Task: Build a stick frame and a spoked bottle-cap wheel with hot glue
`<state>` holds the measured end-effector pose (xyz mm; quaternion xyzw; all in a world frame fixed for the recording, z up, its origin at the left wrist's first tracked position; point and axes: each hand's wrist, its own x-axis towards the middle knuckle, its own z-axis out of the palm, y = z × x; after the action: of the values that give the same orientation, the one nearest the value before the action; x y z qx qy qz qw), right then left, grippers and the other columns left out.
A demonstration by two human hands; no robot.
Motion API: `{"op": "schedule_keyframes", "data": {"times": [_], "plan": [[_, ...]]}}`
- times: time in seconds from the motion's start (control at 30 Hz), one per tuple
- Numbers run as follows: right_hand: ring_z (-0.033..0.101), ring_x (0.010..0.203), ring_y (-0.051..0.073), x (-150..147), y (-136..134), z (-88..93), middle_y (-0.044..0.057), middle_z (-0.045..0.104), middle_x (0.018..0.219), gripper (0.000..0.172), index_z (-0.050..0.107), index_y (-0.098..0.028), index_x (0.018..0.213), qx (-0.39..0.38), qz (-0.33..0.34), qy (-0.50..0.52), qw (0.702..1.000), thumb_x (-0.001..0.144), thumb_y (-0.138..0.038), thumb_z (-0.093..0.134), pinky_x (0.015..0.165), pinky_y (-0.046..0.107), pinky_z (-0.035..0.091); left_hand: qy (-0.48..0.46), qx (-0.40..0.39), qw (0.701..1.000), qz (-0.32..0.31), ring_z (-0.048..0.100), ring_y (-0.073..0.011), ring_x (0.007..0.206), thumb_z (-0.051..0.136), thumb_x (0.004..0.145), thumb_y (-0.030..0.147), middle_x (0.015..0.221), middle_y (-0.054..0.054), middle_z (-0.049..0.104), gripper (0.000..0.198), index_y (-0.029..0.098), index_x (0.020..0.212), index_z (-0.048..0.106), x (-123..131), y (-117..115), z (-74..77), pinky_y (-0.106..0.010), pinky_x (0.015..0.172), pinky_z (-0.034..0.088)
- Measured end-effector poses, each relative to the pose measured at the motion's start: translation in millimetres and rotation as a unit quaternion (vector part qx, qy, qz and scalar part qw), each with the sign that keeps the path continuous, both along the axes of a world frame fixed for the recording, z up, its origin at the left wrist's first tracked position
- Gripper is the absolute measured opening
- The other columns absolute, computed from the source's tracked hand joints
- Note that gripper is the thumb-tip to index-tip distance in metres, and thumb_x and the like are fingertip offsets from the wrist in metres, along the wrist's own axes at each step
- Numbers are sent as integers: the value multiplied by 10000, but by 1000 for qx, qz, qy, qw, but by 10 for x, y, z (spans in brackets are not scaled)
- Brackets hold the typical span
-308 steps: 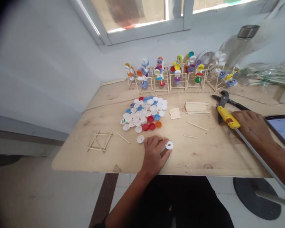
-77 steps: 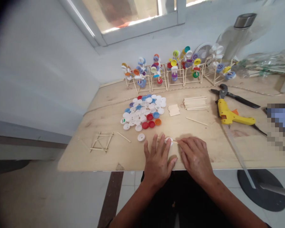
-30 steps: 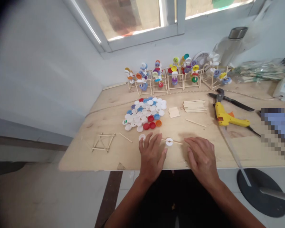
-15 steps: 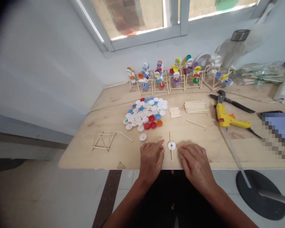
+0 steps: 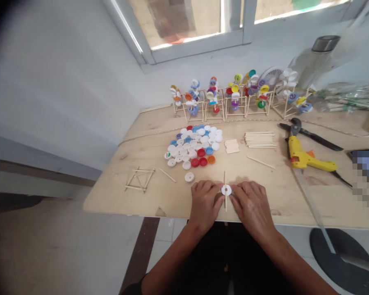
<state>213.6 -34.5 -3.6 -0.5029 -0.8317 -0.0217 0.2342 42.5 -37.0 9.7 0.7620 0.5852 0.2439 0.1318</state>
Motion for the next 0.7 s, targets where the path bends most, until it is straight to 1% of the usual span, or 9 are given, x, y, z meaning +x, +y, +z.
{"op": "schedule_keyframes", "data": {"times": [0.17, 0.43, 0.57, 0.7], "plan": [[526, 813, 206, -1, 19, -30, 62, 640, 856, 182, 655, -188, 999, 24, 5, 6, 1000, 884, -282, 551, 732, 342, 331, 23, 19, 1000, -10, 495, -214, 945, 641, 828, 270, 933, -24, 613, 212, 250, 1039, 642, -21, 7, -17, -411, 881, 341], [540, 807, 202, -8, 18, -40, 64, 637, 851, 210, 655, -201, 1027, 7, 0, 13, 1000, 892, -301, 529, 726, 346, 338, 27, 31, 999, -11, 492, -216, 941, 637, 828, 280, 932, -34, 593, 234, 248, 1060, 641, -34, 10, -46, -417, 869, 350], [538, 815, 207, -13, 16, -36, 65, 635, 850, 205, 659, -201, 1013, 12, -2, 18, 1000, 886, -304, 535, 734, 352, 342, 41, 35, 998, -14, 488, -216, 943, 645, 818, 260, 927, -32, 579, 248, 254, 1065, 641, -33, 8, -46, -419, 871, 353], [531, 816, 210, -22, 8, -18, 67, 628, 852, 220, 654, -189, 1042, 14, 3, 19, 1000, 882, -287, 540, 731, 351, 347, 36, 35, 999, -14, 489, -214, 939, 640, 817, 236, 926, -29, 576, 260, 259, 1076, 636, -30, -1, -43, -422, 876, 349]]}}
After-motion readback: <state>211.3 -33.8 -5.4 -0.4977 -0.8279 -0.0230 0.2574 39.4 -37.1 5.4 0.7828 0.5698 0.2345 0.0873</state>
